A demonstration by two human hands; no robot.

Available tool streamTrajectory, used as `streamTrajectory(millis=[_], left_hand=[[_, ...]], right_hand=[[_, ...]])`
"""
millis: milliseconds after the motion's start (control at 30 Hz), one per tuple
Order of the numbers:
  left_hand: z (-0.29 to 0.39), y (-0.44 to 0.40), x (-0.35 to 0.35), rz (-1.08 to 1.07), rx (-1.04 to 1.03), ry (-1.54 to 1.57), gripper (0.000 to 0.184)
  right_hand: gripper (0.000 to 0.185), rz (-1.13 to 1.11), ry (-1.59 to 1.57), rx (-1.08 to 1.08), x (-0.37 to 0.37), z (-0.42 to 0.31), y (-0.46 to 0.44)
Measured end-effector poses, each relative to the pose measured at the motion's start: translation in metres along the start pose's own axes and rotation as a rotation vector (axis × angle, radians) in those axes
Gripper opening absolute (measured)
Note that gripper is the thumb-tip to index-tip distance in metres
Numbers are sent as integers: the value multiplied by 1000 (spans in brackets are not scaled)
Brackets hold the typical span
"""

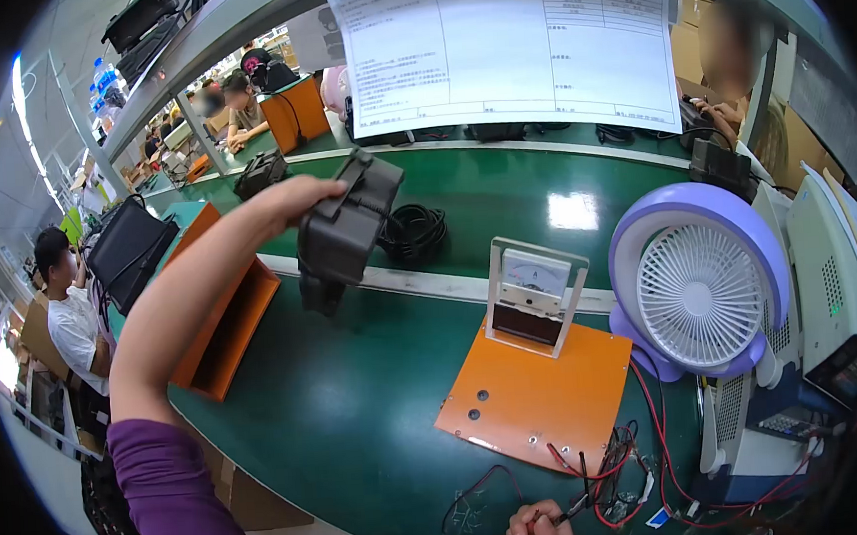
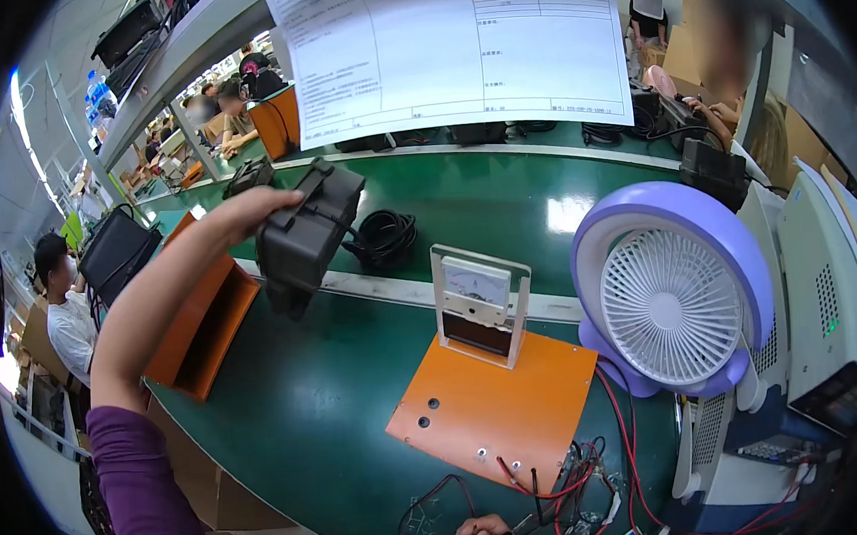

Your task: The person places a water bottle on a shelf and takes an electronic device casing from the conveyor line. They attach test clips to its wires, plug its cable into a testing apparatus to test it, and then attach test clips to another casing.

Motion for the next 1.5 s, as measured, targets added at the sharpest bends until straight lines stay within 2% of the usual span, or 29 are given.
streamTrajectory(millis=[67, 200, 233, 300, 400, 533, 667, 700, 733, 833, 900, 967, 1033, 1133, 1200, 1267, 1333, 1367, 1400, 1467, 1500], left_hand=[[-32, 15, -2, -29, 56, 46, 36], [-59, 37, -6, -70, 115, -151, 43], [-60, 41, -9, -65, 102, -241, 44], [-62, 54, -11, -16, 146, -468, 49], [-75, 43, -18, -125, 16, -454, 53], [-77, 41, -13, -82, 47, -537, 56], [-70, 51, -5, -28, 119, -158, 39], [-73, 53, -6, -29, 116, -158, 39], [-72, 57, -9, -53, 48, 15, 38], [-86, 75, -16, -97, -95, 429, 34], [-105, 93, -23, -99, -171, 743, 39], [-122, 119, -27, -132, -255, 996, 41], [-150, 142, -33, -179, -295, 1151, 46], [-202, 182, -40, -181, -278, 1399, 51], [-242, 206, -47, -171, -218, 1490, 52], [-271, 227, -63, -74, -153, 1428, 55], [-287, 247, -86, -110, 19, 1327, 60], [-272, 260, -97, -184, 75, 1246, 64], [-284, 263, -108, -208, 156, 1143, 66], [-293, 265, -136, -466, 228, 1042, 68], [-296, 262, -146, -482, 262, 987, 69]], right_hand=[[15, 9, 33, 1, -3, 0, 0], [15, 12, 117, -26, -8, 5, -2], [22, -57, 86, 68, -12, 3, -7], [21, -58, 137, 81, -10, 5, -6], [21, -76, 173, 103, -20, 0, -3], [21, -97, 271, 115, -32, -1, 5], [21, -122, 367, 83, -47, 0, 9], [20, -134, 385, 67, -51, 1, 8], [20, -131, 383, 68, -52, -1, 7], [12, -315, 443, -39, -68, 3, 6], [12, -391, 626, -62, -72, 2, 4], [13, -406, 660, -61, -69, 1, 3], [13, -419, 746, -56, -63, 1, 2], [12, -348, 643, -57, -57, 2, 3], [11, -316, 572, -59, -50, 6, 3], [11, -246, 473, -37, -42, 8, 2], [12, -214, 474, -60, -34, 14, 0], [12, -213, 460, -58, -34, 16, -2], [12, -214, 447, -56, -35, 17, -3], [13, -211, 477, -30, -45, 18, -6], [15, -209, 501, 11, -49, 15, -7]])
Point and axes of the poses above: each hand's wrist, its own y-axis away from the middle knuckle, its own x-axis out of the back of the hand, z = x × y, the point moved 8 cm from there along -y, towards the middle knuckle, and after that the axes turned 7 degrees about x, right-handed, at the moved point
